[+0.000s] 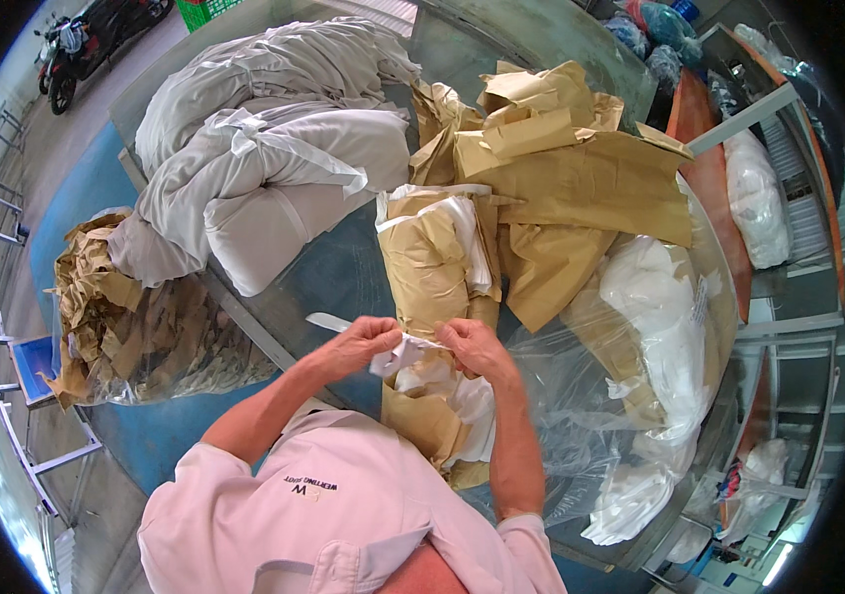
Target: The person repeatedly wraps white textile bundles in brown paper, ties them with white string, and places them into a large clear plastic bag on a metal table. The person handles multiple bundles one at a time, folding paper around each bundle and securing it before bagging.
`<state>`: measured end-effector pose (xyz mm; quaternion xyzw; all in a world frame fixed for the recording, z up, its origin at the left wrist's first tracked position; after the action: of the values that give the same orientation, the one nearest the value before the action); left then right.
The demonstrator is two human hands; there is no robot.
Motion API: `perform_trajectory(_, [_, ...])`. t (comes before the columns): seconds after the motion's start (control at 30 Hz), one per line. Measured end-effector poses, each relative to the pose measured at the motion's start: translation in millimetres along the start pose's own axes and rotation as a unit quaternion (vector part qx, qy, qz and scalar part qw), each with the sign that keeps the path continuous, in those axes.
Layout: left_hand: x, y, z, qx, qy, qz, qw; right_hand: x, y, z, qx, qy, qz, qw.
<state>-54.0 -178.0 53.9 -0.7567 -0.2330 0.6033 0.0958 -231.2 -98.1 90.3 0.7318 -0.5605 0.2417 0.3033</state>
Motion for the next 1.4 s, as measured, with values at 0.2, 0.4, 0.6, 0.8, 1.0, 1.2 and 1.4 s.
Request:
perform_trajectory(0.2, [-50, -7, -19, 0.081, -0.052, -0.038, 0.995, 22, -9, -10, 0.024, 0.071, 0.021, 0.997])
perform_trajectory(0.4, [-36, -8, -8, -0.067, -0.036, 0.211, 0.975, -1, 29, -80, 0.005, 0.140, 0.147, 0.979])
perform_trajectory(0.6, [-29, -60, 33, 0.026, -0.022, 0.422, 0.906, -42, 67, -145, -0.095, 0.363, 0.300, 0.877])
perform_trajectory(0.8, [3, -37, 39, 0.095, 0.098, 0.373, 0.918, -171, 134, -173, -0.473, 0.222, 0.464, 0.715])
perform_trajectory(1.0, [38, 82, -39, -0.284, 0.041, 0.192, 0.939, -190, 77, -149, -0.607, 0.077, 0.052, 0.789])
perform_trajectory(1.2, [90, 137, -126, -0.554, 0.082, 0.054, 0.827, -122, 3, -63, -0.417, 0.153, -0.118, 0.888])
perform_trajectory(1.4, [30, 50, -79, -0.481, -0.074, 0.272, 0.830, -111, 4, -27, -0.473, 0.030, -0.247, 0.845])
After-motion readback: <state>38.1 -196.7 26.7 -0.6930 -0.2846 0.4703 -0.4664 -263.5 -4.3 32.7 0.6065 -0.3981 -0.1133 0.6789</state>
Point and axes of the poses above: each hand's wrist, its own z-axis towards the middle knuckle, its own y-axis out of the back of the hand, x = y × z, the point moved 6 cm from there along z, towards the middle knuckle, and after that the axes turned 12 degrees about x, right-handed, at the moved point
